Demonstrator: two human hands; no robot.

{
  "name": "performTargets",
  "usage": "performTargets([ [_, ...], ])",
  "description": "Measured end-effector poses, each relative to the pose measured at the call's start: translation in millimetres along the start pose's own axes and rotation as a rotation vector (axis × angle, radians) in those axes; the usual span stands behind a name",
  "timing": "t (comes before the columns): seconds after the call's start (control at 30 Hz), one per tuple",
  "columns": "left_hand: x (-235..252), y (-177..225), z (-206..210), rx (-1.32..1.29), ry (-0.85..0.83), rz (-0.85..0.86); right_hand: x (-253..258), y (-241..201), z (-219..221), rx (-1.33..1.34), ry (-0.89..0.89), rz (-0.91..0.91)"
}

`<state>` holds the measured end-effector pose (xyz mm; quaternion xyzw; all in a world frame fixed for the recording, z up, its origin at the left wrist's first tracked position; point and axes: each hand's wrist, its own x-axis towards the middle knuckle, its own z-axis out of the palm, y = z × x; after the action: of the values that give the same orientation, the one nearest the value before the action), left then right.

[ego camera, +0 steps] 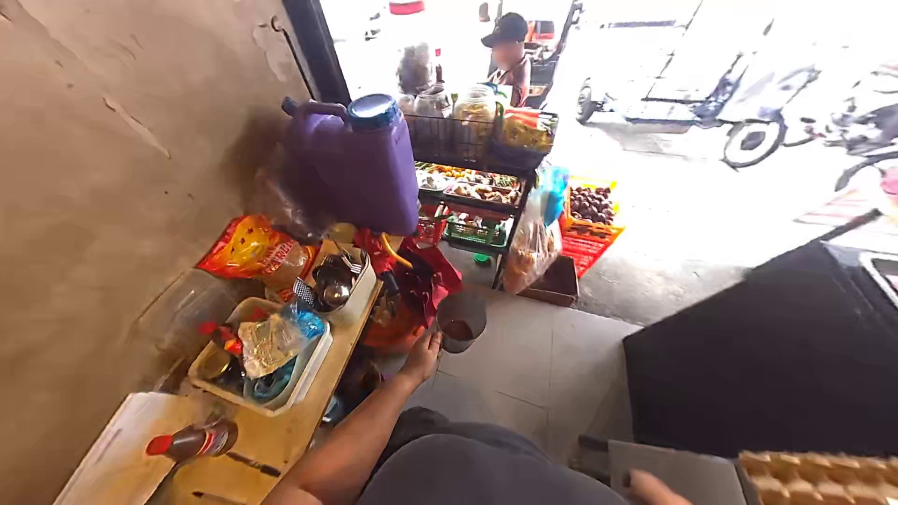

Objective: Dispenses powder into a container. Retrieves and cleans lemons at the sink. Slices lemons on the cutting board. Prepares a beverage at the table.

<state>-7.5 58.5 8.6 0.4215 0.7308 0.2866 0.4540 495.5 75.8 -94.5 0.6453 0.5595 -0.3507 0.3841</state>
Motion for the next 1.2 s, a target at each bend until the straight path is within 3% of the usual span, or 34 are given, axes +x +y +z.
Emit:
performTargets([
  [0.07,36,13,-4,-0.048,0.051,-0.014,87,-4,-75,-0.205,0.005,-0.053],
  [0.1,53,20,-6,-0.067,0.081,-0.007,95,-30,-123,-0.219,0.028,-0.097],
  [0.27,145,48,-23,-0.271,0.128,-0.036,68,-242,-333,-0.021,0.387,-0.525],
  [0.43,293,53,-35,-0.409,0.096,-0.029,32,-442,-433,-0.04,0.516,-0.764],
  [0.63,397,54,-48,-0.64,0.09,-0.257,48,-586,-482,-0.341,0.36,-0.854],
  [0.87,433,29,-86,-0.637,0.182,-0.387,138,-708,-485,0.04,0.026,-0.768],
  [0.97,436,22,-89,-0.744,0.266,-0.393,150,-728,-473,-0.009,-0.005,-0.861],
  [1.1,444,23,-76,-0.826,0.364,-0.396,138,-719,-483,-0.177,0.182,-1.073],
  [1.2,444,41,-72,-0.859,0.436,-0.44,132,-718,-503,-0.465,0.292,-1.238],
])
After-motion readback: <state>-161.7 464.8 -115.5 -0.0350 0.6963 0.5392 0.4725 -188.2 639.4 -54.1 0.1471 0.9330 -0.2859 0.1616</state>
